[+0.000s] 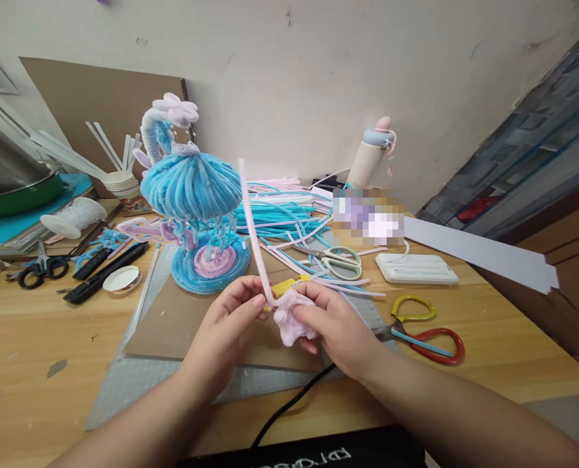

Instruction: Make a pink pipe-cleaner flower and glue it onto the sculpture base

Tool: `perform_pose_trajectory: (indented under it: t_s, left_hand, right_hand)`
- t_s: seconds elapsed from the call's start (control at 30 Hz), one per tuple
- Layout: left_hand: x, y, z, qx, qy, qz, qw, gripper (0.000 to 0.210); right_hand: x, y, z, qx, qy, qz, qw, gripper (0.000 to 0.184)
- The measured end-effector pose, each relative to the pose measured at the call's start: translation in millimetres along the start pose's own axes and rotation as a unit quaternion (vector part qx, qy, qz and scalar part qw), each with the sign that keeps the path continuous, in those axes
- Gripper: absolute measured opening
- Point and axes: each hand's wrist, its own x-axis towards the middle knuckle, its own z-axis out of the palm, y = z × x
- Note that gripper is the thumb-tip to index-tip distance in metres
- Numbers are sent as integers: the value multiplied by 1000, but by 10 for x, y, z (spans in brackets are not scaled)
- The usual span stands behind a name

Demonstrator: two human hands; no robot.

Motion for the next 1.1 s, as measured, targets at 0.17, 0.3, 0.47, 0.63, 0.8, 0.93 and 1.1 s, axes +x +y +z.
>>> perform_pose_trajectory:
  t_s: [0.17,0.3,0.47,0.63,0.8,0.93,1.1]
  left_hand:
    - [-54,22,-30,21,-14,90,996,9]
    - [-78,25,-28,58,-8,110,992,4]
    - [-74,37,-24,106,1,113,988,8]
    - [-75,45,-19,158,-6,143,977,3]
    - [-95,48,-20,206,-13,193,959,4]
    - [-114,42,-34,245,-35,230,941,11]
    - [-113,21,-42,271,-29,241,932,15]
  right_hand:
    - [-82,-94,42,-40,10,-2,999,20]
    - [-76,-109,23,-12,-22,16,1000,28]
    - [-65,-95,-13,26,-57,57,996,31]
    - [-70,-114,-12,62,-43,66,995,33]
    - [-76,-127,-13,77,-46,66,994,31]
    - [-79,-117,-17,78,-47,63,994,30]
    - [-84,-106,-7,63,-29,64,996,31]
